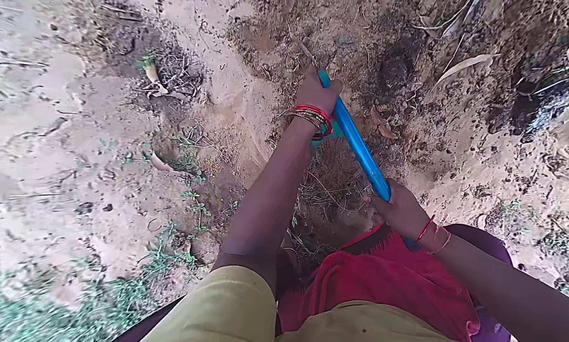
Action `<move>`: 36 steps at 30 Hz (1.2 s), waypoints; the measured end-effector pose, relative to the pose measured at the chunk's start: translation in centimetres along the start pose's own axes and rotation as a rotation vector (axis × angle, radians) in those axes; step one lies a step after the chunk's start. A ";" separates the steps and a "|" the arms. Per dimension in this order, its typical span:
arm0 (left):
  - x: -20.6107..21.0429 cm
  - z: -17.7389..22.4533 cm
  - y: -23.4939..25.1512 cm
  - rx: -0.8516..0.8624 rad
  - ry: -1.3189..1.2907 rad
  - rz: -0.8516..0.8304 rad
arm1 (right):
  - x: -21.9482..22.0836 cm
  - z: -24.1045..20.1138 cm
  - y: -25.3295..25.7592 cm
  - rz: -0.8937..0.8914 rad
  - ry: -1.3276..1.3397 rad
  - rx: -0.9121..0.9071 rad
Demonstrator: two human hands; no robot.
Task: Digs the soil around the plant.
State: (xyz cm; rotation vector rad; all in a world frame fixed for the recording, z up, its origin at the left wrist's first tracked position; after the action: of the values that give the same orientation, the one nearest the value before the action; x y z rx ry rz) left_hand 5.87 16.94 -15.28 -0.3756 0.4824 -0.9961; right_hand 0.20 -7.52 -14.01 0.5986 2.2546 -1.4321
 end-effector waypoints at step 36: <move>3.8 4.5 -1.2 0.189 0.039 -0.062 | -0.8 0.8 1.1 0.183 0.151 -0.073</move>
State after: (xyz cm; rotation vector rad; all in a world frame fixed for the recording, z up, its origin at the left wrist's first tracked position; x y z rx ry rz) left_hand 9.22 13.43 -11.76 -0.2030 0.4091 -1.1011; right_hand 1.56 -7.97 -14.74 0.8915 2.2867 -1.2474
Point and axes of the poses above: each hand's wrist, its own y-axis towards the middle knuckle, its own x-axis out of the palm, z = x × y, the point moved 4 cm from there along y, towards the middle knuckle, and after that the axes turned 11 degrees about -y, right-handed, at the moved point
